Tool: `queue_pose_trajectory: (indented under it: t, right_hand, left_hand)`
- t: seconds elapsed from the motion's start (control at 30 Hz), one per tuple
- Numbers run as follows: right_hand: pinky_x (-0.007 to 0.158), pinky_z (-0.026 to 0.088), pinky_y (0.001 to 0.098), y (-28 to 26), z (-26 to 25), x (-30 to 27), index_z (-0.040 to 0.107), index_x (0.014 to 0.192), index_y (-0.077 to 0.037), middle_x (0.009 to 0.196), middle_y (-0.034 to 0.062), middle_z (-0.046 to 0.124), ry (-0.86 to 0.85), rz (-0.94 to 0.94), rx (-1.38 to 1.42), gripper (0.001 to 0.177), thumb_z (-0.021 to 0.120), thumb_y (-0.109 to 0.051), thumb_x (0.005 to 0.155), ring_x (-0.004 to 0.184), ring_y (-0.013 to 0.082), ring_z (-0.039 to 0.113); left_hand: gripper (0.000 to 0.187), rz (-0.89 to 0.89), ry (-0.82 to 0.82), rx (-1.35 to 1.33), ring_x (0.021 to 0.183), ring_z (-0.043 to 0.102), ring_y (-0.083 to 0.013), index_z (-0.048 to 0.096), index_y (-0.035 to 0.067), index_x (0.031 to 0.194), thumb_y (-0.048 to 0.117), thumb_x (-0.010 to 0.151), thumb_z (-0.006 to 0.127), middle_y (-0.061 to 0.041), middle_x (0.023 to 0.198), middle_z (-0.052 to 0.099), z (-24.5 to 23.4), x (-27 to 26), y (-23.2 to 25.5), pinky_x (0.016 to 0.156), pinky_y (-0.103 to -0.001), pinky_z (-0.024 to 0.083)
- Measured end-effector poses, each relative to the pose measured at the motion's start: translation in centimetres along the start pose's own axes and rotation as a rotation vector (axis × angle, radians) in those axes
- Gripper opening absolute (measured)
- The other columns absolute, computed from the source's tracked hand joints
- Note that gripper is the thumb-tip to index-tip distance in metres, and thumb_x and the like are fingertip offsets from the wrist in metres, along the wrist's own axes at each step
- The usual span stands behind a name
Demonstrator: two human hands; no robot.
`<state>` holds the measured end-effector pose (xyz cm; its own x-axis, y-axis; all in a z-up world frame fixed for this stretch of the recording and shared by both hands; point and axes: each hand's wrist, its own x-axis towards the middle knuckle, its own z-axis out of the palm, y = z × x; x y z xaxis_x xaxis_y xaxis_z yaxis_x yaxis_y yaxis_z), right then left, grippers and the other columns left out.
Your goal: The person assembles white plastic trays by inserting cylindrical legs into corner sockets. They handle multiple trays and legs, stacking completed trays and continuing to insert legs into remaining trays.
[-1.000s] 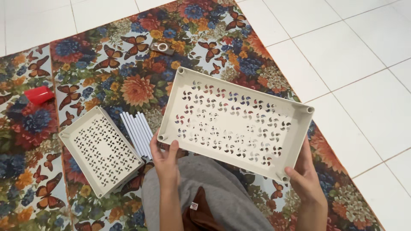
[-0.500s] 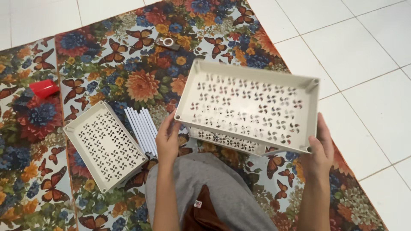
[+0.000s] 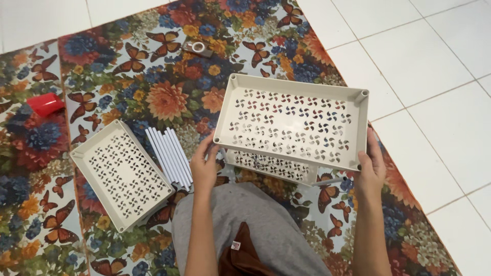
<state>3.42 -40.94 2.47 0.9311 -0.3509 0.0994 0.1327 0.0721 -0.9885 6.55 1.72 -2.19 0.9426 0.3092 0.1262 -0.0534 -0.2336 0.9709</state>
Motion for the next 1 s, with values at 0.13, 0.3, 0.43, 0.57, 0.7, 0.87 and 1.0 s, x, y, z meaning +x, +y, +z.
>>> queue_pose_trajectory:
  t: [0.13,0.3,0.43,0.57,0.7,0.87,1.0]
  right_hand:
    - [0.133,0.039,0.0406,0.8,-0.9,-0.6,0.036,0.176,0.004,0.181,0.018,0.043,-0.082,-0.042,0.072,0.065,0.049,-0.008,0.114,0.164,0.0263,0.046]
    - [0.136,0.037,0.0413,1.2,-2.3,-1.1,0.037,0.177,0.005,0.183,0.0181,0.041,-0.099,0.01,0.078,0.066,0.053,-0.02,0.117,0.167,0.0272,0.044]
    - [0.129,0.041,0.0409,1.7,-3.1,-1.0,0.04,0.175,0.003,0.178,0.0172,0.046,-0.081,0.089,0.019,0.066,0.055,-0.015,0.113,0.16,0.0269,0.048]
    - [0.13,0.04,0.0387,2.4,-3.5,-1.3,0.04,0.175,0.002,0.178,0.0161,0.046,-0.075,0.107,-0.071,0.066,0.055,-0.01,0.111,0.161,0.0247,0.047]
    - [0.13,0.04,0.039,2.5,-3.8,-1.9,0.04,0.174,0.001,0.18,0.0164,0.045,-0.071,0.111,-0.076,0.066,0.055,-0.01,0.111,0.162,0.0247,0.047]
    - [0.129,0.041,0.0401,2.9,-3.6,-2.6,0.043,0.172,-0.001,0.177,0.0145,0.048,-0.005,0.16,-0.012,0.064,0.058,-0.019,0.112,0.16,0.0241,0.049]
    - [0.129,0.039,0.0474,4.5,-3.0,-3.8,0.038,0.172,0.0,0.168,0.0159,0.052,-0.011,0.198,0.044,0.075,0.062,-0.039,0.112,0.154,0.0275,0.051]
  left_hand:
    - [0.038,-0.059,0.013,-0.112,0.128,0.076,-0.0166,0.074,0.006,0.146,0.01,0.108,0.072,-0.009,0.14,0.081,0.2,-0.4,-0.8,0.111,-0.032,0.056]
    - [0.036,-0.082,0.001,-0.142,0.125,0.077,-0.016,0.075,0.006,0.145,0.012,0.11,0.071,-0.008,0.137,0.082,0.6,-0.3,-0.6,0.109,-0.032,0.057]
    - [0.036,-0.201,0.001,-0.07,0.122,0.077,-0.0138,0.077,0.01,0.144,0.017,0.11,0.072,-0.005,0.132,0.083,0.8,-0.2,-0.1,0.106,-0.032,0.059]
    - [0.034,-0.163,0.004,-0.107,0.122,0.076,-0.0137,0.077,0.01,0.144,0.019,0.111,0.072,-0.005,0.133,0.082,0.9,-0.4,-0.3,0.106,-0.032,0.058]
    - [0.034,-0.154,0.005,-0.11,0.12,0.076,-0.0143,0.076,0.009,0.145,0.015,0.112,0.072,-0.005,0.13,0.082,1.0,-0.5,-1.1,0.105,-0.032,0.058]
    - [0.051,-0.093,-0.092,-0.274,0.142,0.065,-0.0202,0.064,0.006,0.158,0.032,0.114,0.059,-0.01,0.153,0.07,1.0,-0.7,-1.9,0.119,-0.038,0.049]
    - [0.073,-0.089,-0.151,-0.363,0.161,0.046,-0.0243,0.05,0.003,0.167,0.055,0.117,0.038,-0.013,0.173,0.052,1.4,-0.6,-3.6,0.133,-0.041,0.031]
